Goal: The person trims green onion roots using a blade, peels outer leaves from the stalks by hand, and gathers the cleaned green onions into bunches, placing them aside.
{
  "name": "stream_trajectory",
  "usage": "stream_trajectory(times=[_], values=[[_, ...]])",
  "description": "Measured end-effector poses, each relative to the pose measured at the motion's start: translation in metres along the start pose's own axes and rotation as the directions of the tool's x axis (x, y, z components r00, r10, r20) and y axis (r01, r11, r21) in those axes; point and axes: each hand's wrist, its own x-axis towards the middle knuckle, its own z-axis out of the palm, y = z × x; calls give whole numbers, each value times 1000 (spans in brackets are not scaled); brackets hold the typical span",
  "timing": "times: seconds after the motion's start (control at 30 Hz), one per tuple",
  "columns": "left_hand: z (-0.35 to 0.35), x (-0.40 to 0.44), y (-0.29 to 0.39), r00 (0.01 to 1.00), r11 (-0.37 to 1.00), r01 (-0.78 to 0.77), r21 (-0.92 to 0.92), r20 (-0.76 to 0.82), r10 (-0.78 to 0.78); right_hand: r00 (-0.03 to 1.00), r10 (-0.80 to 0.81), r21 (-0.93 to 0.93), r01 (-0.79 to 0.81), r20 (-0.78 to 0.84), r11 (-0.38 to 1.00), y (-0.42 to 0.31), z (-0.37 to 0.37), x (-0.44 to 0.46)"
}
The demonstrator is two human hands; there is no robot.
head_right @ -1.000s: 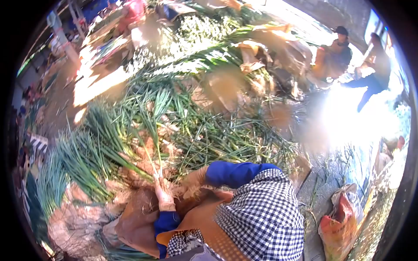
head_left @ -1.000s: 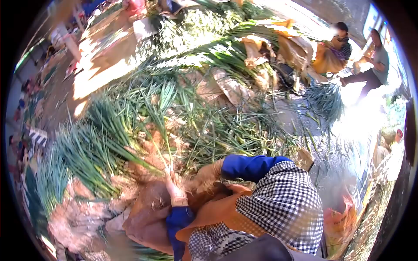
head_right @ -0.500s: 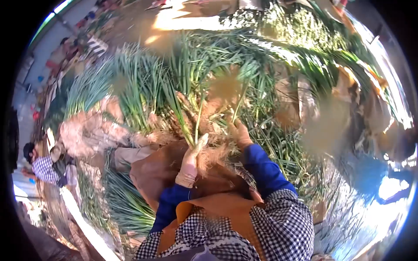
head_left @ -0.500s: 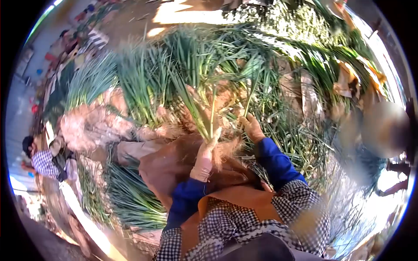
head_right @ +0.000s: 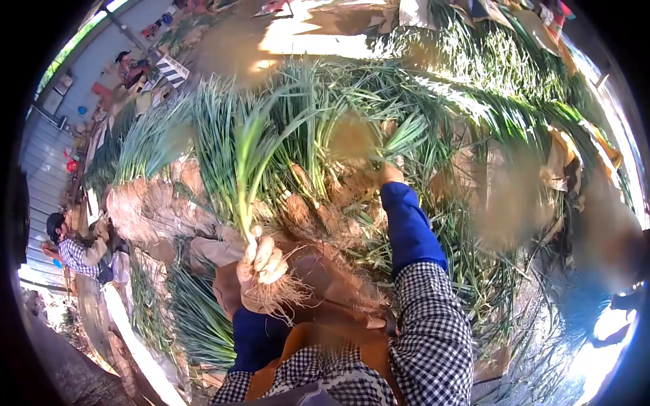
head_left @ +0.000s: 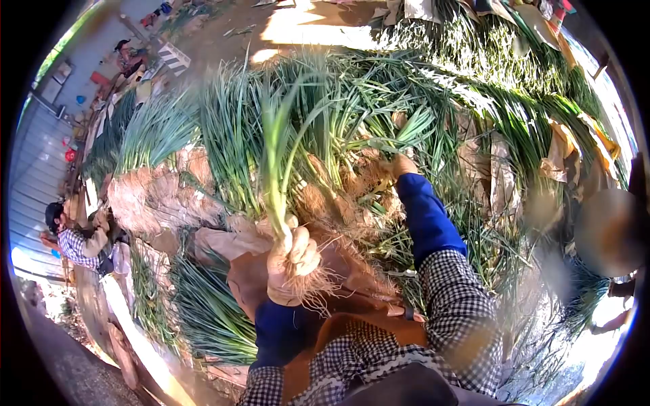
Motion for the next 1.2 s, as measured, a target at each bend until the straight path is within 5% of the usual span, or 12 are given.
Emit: stream_trajectory(times=[0.13,0.3,0.33,0.37,0.4,0.43,0.7,0.73,0.83,0.9,1.1,1.2], values=[[-41,1,-26,999,999,45,-24,-27,-46,944,201,97,-182,-263,979,20,-14,6],[-99,-18,-93,846,962,233,141,-517,-129,960,76,-178,-29,268,984,71,34,50],[-101,-18,-97,919,987,131,94,-384,-85,899,209,569,-409,385,713,78,38,53],[-106,-20,-101,915,989,128,79,-393,-87,813,197,836,-536,548,-116,88,43,52],[-114,-21,-104,882,980,137,146,-469,-53,901,58,719,-381,430,581,39,-38,-12],[-118,-20,-106,842,965,154,211,-539,-17,911,-158,671,-154,380,725,39,-61,-45],[-117,-40,-196,747,877,481,-10,-518,-417,741,-236,777,-588,628,224,33,-19,-257],[-120,-44,-198,794,835,494,243,-516,-320,764,-316,826,-525,563,204,31,-13,-257],[-128,-48,-202,640,779,583,230,-720,-267,951,-77,629,-136,299,765,15,-18,-232],[-154,-50,-215,691,764,537,357,-707,-154,981,-177,48,181,-83,982,-11,-35,-216],[-182,-51,-231,728,779,367,509,-678,100,937,-302,-96,322,177,942,-9,-26,-204],[-171,-48,-225,771,888,213,409,-629,105,875,-398,302,314,275,900,0,-46,-250]])
